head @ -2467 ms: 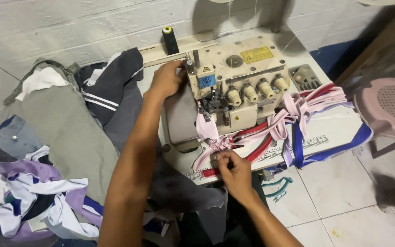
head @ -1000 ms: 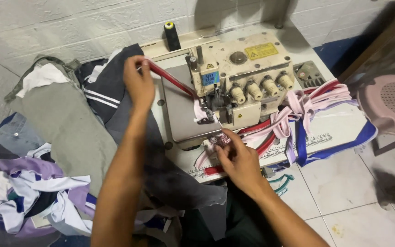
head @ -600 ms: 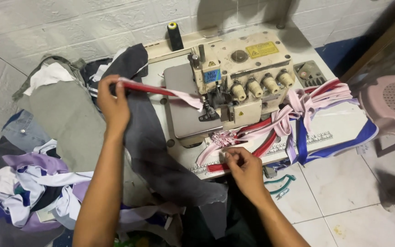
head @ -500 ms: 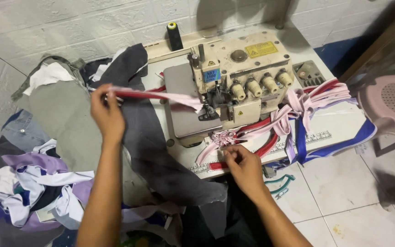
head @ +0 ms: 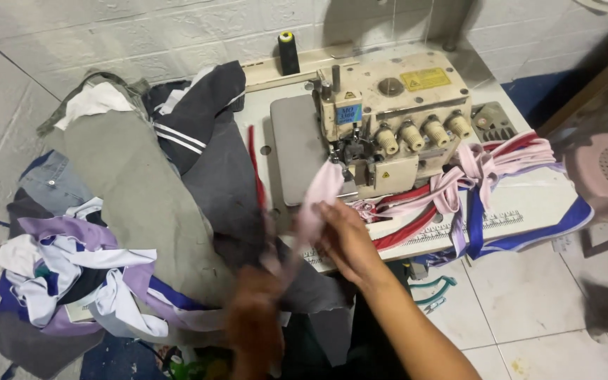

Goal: Using an overlock sewing machine to process or join long strips of fabric.

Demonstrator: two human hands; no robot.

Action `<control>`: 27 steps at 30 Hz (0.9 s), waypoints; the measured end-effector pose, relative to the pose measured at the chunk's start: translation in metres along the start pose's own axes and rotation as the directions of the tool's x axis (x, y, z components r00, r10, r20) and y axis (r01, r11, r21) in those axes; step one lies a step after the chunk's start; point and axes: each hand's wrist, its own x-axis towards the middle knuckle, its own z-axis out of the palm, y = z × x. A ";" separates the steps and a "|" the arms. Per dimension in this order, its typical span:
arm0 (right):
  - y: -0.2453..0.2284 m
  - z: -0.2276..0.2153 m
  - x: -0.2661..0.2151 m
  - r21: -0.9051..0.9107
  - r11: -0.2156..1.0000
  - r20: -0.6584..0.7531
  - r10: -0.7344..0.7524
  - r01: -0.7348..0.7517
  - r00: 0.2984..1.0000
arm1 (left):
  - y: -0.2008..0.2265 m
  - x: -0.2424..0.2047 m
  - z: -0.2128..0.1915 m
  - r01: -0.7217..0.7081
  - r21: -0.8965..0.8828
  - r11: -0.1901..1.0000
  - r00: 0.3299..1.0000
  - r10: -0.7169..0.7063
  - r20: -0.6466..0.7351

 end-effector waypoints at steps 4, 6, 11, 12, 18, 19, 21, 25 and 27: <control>-0.007 -0.007 -0.016 0.083 0.987 -0.062 -0.133 0.138 0.989 | -0.093 0.046 0.156 -0.913 -0.271 -0.306 0.081 0.514 -0.854; -0.013 -0.013 -0.027 0.003 0.998 -0.207 -0.066 0.068 0.976 | -0.099 0.036 0.166 -0.962 -0.271 0.034 0.210 0.727 -0.654; 0.003 -0.045 -0.033 -0.133 0.984 -0.165 -0.142 0.121 0.976 | -0.085 0.023 0.194 -0.955 -0.297 -0.007 0.212 0.686 -0.696; 0.004 -0.048 -0.030 -0.167 0.978 -0.179 -0.154 0.124 0.972 | -0.091 0.032 0.205 -0.970 -0.235 0.071 0.214 0.709 -0.672; -0.043 -0.077 -0.021 -0.104 0.961 -0.356 -0.278 0.258 0.892 | -0.085 0.021 0.207 -0.691 -0.571 0.442 0.658 0.712 -0.245; -0.043 -0.080 -0.013 -0.105 0.962 -0.355 -0.274 0.253 0.894 | -0.083 0.017 0.204 -0.688 -0.574 0.444 0.662 0.708 -0.246; -0.048 -0.086 0.004 -0.092 0.947 -0.357 -0.320 0.308 0.878 | -0.075 0.012 0.195 -0.510 -0.570 0.645 0.787 0.616 -0.007; -0.039 -0.098 0.014 -0.114 0.946 -0.341 -0.324 0.303 0.882 | -0.077 0.030 0.205 -0.575 -0.581 0.576 0.739 0.671 -0.067; -0.031 -0.099 0.014 -0.219 0.914 -0.292 -0.395 0.342 0.871 | -0.072 0.034 0.198 -0.572 -0.670 0.473 0.659 0.751 -0.032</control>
